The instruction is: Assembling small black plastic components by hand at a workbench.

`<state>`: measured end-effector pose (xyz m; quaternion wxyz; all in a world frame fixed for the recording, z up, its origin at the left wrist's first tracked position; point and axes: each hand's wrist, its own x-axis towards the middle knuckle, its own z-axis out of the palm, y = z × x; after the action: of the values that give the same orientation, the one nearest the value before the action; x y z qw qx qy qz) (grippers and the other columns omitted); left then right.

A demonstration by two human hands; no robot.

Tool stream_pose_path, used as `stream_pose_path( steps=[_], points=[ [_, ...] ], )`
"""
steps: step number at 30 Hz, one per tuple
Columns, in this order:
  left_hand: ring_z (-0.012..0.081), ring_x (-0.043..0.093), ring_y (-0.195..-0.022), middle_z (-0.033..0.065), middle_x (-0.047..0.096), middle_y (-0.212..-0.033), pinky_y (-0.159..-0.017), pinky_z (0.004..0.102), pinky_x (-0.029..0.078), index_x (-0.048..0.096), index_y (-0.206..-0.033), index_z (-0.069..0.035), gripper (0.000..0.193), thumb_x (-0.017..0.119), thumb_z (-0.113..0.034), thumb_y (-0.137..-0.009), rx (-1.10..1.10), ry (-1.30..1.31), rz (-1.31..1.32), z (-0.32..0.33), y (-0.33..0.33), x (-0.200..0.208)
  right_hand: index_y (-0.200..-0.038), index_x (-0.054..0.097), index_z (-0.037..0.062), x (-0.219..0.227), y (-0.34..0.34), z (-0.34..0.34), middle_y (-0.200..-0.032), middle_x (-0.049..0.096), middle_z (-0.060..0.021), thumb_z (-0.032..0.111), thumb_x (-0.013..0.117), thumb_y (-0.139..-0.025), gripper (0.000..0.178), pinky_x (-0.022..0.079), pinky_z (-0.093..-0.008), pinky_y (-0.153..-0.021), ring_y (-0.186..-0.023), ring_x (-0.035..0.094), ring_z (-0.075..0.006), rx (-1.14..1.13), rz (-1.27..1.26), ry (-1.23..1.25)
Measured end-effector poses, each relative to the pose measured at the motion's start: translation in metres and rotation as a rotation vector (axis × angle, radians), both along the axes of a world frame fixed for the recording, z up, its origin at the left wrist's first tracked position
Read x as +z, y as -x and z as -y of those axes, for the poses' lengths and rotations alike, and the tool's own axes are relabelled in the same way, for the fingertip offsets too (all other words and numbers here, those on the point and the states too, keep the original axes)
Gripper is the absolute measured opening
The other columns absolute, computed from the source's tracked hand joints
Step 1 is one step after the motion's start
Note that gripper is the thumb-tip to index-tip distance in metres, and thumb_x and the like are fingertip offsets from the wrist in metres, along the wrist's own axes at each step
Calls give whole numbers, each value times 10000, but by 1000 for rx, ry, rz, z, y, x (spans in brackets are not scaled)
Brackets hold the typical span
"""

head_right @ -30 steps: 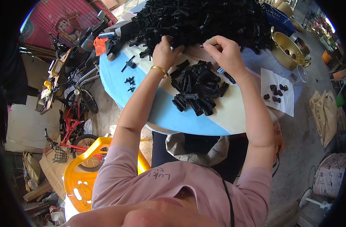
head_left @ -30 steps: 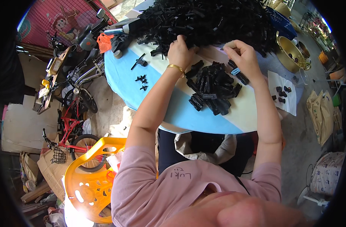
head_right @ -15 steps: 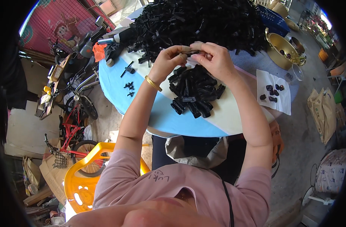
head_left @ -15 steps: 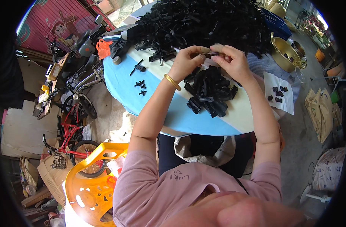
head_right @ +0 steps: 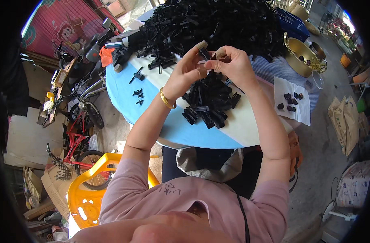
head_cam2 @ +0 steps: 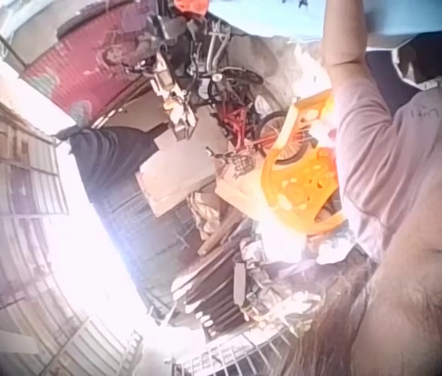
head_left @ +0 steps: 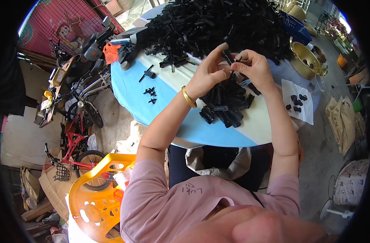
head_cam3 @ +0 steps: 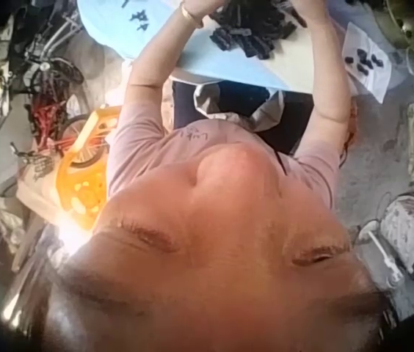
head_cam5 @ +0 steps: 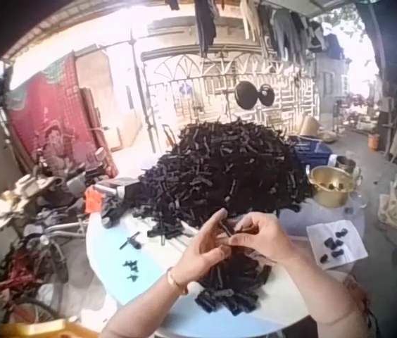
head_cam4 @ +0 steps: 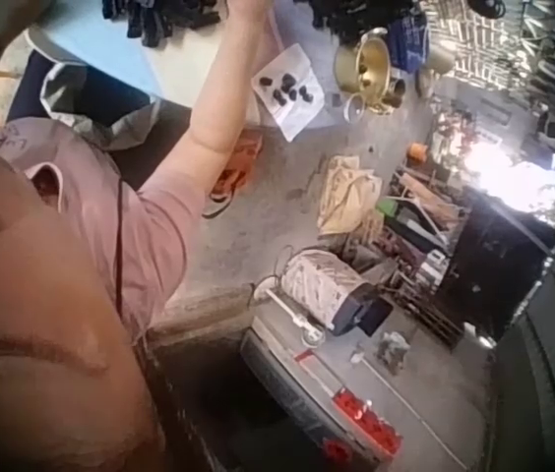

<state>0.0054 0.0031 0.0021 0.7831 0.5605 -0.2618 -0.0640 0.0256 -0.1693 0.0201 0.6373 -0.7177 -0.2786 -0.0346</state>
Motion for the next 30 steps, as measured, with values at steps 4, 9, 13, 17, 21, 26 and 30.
stream_pose_path(
  steps=[4,9,13,17,21,26,30],
  points=[
    [155,509,-1041,108,456,-1205,-854,281,460,255,-1330,-38,701,609,63,-734,124,-69,192,9,7,4,-796,558,18,6,4,-1,-664,569,1,146,724,-717,224,385,-164,-510,-591,502,-37,76,-254,65],
    [155,555,-977,93,499,-1167,-857,274,467,386,-1234,-25,580,649,53,-722,356,-529,390,11,9,7,-840,550,12,2,1,2,-716,571,-12,133,707,-733,226,369,-159,-509,-612,496,-45,134,-276,185],
    [144,583,-913,87,548,-1099,-806,256,489,450,-1176,-28,511,653,59,-716,373,-339,442,7,1,0,-942,548,-1,2,-1,4,-728,534,11,146,658,-784,242,323,-152,-468,-569,441,-25,199,-317,99],
    [118,588,-856,68,593,-970,-762,235,500,498,-1091,-27,397,632,73,-732,188,2,36,2,-4,0,-989,557,-6,3,-3,7,-705,485,33,157,501,-889,199,264,-130,-447,-523,350,11,182,-330,-80],
    [114,589,-835,66,599,-937,-748,227,502,511,-1044,-23,322,623,56,-753,216,-69,52,2,-3,0,-947,587,2,-4,4,-9,-652,471,53,134,504,-885,168,269,-142,-435,-503,350,5,71,-169,12],
    [111,586,-829,70,602,-941,-730,225,499,504,-1073,-16,328,627,13,-770,192,-41,130,5,-2,0,-942,587,10,-7,0,-6,-640,479,50,123,495,-889,156,274,-144,-434,-500,352,1,58,-99,123],
    [108,574,-859,73,597,-965,-766,235,488,493,-1100,-6,321,601,-3,-798,207,-103,107,4,6,8,-923,587,14,-4,4,-7,-650,504,34,112,487,-892,143,271,-141,-427,-491,353,3,63,-124,74]
  ],
)
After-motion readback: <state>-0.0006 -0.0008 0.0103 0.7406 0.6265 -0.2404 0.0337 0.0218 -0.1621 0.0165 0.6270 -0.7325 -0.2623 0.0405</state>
